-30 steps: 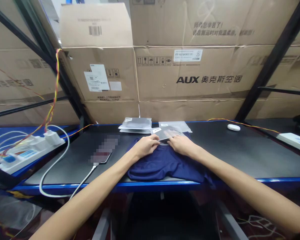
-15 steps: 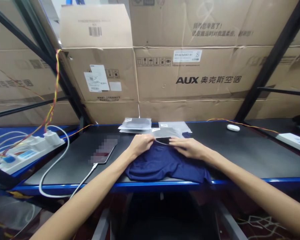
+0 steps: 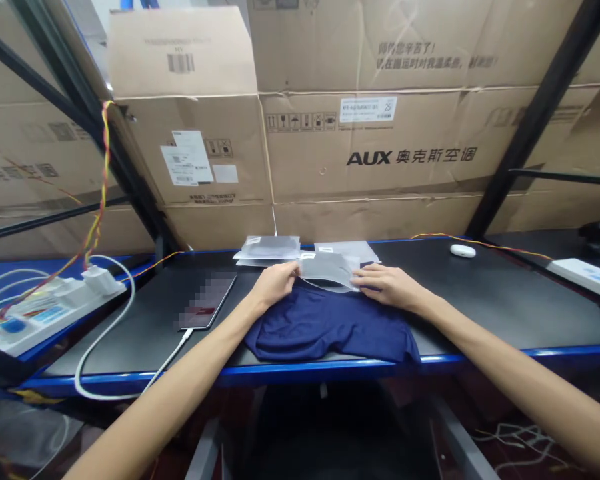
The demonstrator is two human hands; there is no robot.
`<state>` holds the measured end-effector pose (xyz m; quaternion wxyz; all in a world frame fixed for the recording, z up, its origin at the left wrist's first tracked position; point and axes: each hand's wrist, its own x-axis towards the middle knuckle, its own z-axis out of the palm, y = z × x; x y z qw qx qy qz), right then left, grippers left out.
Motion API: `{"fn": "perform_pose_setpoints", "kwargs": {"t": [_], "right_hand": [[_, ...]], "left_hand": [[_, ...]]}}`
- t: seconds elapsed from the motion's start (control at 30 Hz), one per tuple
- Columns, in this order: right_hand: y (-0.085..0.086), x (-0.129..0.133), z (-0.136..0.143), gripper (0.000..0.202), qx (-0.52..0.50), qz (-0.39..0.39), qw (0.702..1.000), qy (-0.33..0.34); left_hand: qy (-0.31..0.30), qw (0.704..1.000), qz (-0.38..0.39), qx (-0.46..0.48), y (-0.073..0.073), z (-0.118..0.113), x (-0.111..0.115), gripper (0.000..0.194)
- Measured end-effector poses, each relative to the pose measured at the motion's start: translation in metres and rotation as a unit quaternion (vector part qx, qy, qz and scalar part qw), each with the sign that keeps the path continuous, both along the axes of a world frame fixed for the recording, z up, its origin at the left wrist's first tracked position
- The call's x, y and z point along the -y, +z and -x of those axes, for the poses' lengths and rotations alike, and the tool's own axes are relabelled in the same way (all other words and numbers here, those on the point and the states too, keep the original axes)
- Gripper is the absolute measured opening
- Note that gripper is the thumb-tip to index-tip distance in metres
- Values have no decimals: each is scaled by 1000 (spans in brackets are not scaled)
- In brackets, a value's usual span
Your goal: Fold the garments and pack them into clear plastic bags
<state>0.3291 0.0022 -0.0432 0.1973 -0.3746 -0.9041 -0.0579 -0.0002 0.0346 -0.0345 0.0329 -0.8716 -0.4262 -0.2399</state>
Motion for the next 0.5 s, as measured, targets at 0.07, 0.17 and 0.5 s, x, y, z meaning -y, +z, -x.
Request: {"fn": "perform_pose_setpoints", "kwargs": {"t": [0.07,0.17,0.5], "right_hand": [[0,1,3,33,4,-5,1000,12],[0,4,7,31,-8,-5,1000,29],[-6,22,29,29,24,-63,996,52]], "left_hand": [[15,1000,-4,-4,0,-1,0,27],[-38,998,-46,2,2,-8,7,36],[-221,963,-133,-75,-2,-47,36,26]]}}
